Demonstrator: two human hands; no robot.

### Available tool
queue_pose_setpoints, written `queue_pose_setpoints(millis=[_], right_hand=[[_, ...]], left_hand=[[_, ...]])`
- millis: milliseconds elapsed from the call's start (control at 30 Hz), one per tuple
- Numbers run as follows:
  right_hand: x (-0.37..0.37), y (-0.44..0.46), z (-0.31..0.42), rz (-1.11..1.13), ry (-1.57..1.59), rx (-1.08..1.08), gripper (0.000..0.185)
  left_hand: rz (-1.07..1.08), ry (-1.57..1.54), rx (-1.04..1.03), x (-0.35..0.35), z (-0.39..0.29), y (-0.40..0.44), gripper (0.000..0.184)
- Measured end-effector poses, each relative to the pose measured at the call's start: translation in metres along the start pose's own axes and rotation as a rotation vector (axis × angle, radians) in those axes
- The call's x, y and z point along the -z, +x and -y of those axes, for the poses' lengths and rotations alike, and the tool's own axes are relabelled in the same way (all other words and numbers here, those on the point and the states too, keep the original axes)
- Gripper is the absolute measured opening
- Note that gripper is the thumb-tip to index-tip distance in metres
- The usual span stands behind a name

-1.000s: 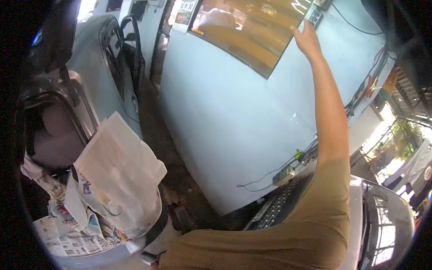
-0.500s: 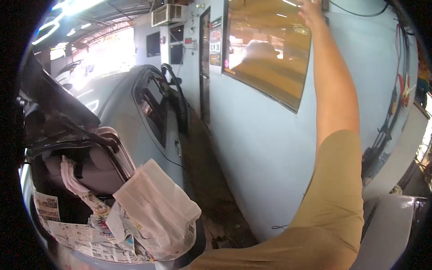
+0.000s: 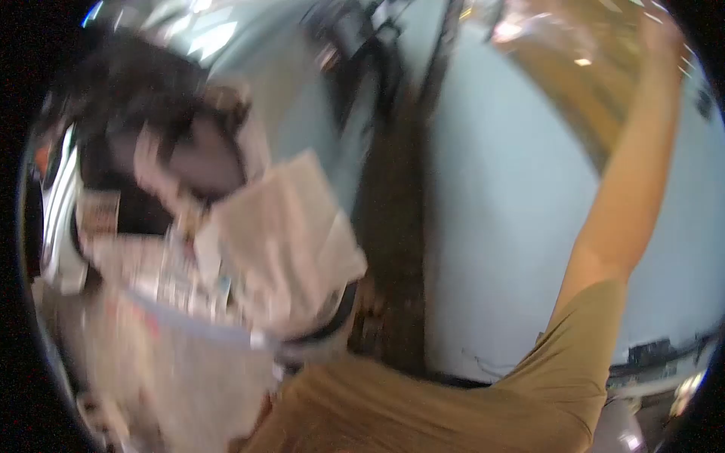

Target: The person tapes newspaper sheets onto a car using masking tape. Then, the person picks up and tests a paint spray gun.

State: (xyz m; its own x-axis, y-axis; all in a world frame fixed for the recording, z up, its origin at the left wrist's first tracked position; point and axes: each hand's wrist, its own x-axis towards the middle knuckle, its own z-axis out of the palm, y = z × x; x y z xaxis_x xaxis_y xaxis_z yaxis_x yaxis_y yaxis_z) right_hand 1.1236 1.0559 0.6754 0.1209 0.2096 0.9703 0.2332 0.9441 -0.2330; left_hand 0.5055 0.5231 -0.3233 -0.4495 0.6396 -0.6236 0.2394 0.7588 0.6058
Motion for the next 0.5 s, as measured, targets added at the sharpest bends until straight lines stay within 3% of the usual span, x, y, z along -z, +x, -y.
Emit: queue_pose_setpoints(millis=[133,167,233,267,333,367,400,433,500], right_hand=[[-0.065,-0.199,0.071,-0.177,-0.159,0.336,0.038],[-0.074,-0.249,0.093,-0.232,-0.179,0.408,0.040],[-0.091,-0.344,0.114,-0.278,-0.185,0.441,0.046],[-0.103,-0.397,0.116,-0.248,-0.179,0.382,0.050],[-0.133,-0.516,0.108,-0.068,-0.149,0.082,0.058],[-0.123,-0.594,0.078,0.100,-0.047,-0.328,0.061],[-0.155,-0.656,0.095,0.118,-0.045,-0.510,0.061],[-0.159,-0.698,0.113,0.286,-0.181,-0.801,0.063],[-0.149,-0.799,0.121,0.296,-0.236,-1.006,0.064]], left_hand=[[-0.172,-0.131,0.272,0.016,0.085,-0.071,0.024],[-0.135,-0.024,0.118,0.026,0.082,-0.092,0.033],[-0.086,0.195,0.101,0.036,0.092,-0.101,0.039],[-0.099,0.071,0.185,0.039,0.093,-0.113,0.039],[-0.124,-0.170,0.338,0.040,0.088,-0.141,0.040],[-0.108,-0.093,0.354,0.040,0.094,-0.150,0.041],[-0.089,-0.016,0.366,0.040,0.105,-0.153,0.043],[-0.065,0.058,0.381,0.042,0.119,-0.156,0.044],[-0.083,-0.375,0.430,0.032,0.176,-0.149,0.052]])
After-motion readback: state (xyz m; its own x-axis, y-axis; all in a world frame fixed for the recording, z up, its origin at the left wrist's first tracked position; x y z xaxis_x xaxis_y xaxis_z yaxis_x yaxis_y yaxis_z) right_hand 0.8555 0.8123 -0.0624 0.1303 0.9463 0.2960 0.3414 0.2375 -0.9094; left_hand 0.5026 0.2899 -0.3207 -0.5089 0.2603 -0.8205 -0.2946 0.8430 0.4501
